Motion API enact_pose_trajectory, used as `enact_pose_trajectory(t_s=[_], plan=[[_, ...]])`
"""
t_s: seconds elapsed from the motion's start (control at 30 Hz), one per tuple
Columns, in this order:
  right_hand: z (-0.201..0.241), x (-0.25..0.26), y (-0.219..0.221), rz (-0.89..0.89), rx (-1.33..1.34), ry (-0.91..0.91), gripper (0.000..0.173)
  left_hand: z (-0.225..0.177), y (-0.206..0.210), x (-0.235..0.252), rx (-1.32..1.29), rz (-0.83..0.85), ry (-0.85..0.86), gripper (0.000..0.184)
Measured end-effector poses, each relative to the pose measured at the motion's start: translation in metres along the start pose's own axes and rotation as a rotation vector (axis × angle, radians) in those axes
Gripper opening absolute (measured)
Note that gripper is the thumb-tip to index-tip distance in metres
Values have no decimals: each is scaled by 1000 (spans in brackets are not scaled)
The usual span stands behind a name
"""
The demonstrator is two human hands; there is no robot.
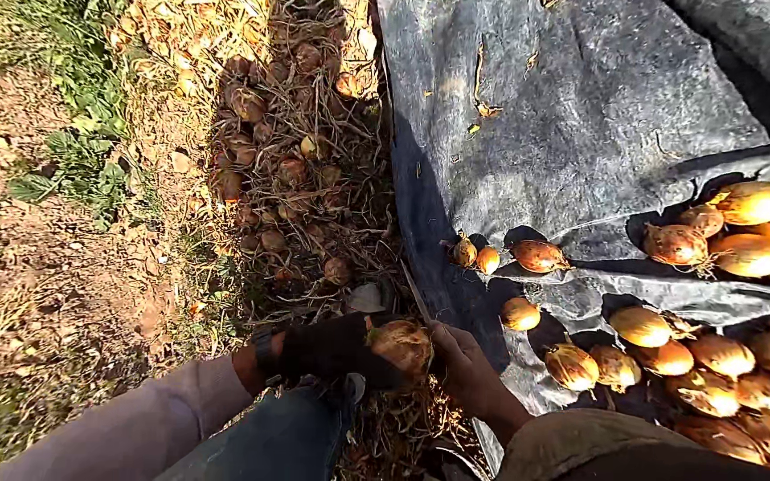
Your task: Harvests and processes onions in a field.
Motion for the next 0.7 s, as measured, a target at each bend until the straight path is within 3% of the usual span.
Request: enact_pose_trajectory(t_s=[0.07,0.13,0.2,0.27,0.33,0.43,0.47,0.53,0.6,0.63,0.67,0.7], plan=[[-8,-3,8,24,35,57,56,12,-8,6,538,-145,144,76],[-11,-5,13,64,44,69,56,15,-20,10,891,-337,89,85],[-12,-4,18,-9,132,113,59,12,-37,13,827,-466,-32,92],[-22,2,14,-162,52,204,58,2,-43,10,603,-529,-50,91],[-33,7,2,-189,-189,281,52,-11,-38,7,534,-445,52,79],[-33,1,1,-312,-149,130,72,0,-44,22,764,-478,238,30],[-35,-2,0,-399,-47,41,67,11,-53,31,878,-559,187,29],[-28,-6,-11,-522,84,-92,60,36,-78,50,1014,-663,-106,51],[-13,-6,-26,-558,153,-128,56,60,-95,61,975,-607,-432,75],[-8,-5,-30,-556,140,-102,55,73,-99,61,895,-528,-547,74],[-6,-3,-33,-550,104,-71,55,86,-99,56,800,-422,-600,66],[-6,-2,-33,-537,57,-43,55,102,-100,52,796,-408,-477,63]])
Point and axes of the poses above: each hand's wrist, its own x-axis towards the middle knuckle, its own y-axis out of the palm, z = x × y, the point moved 1 cm from there along x, towards the middle knuckle
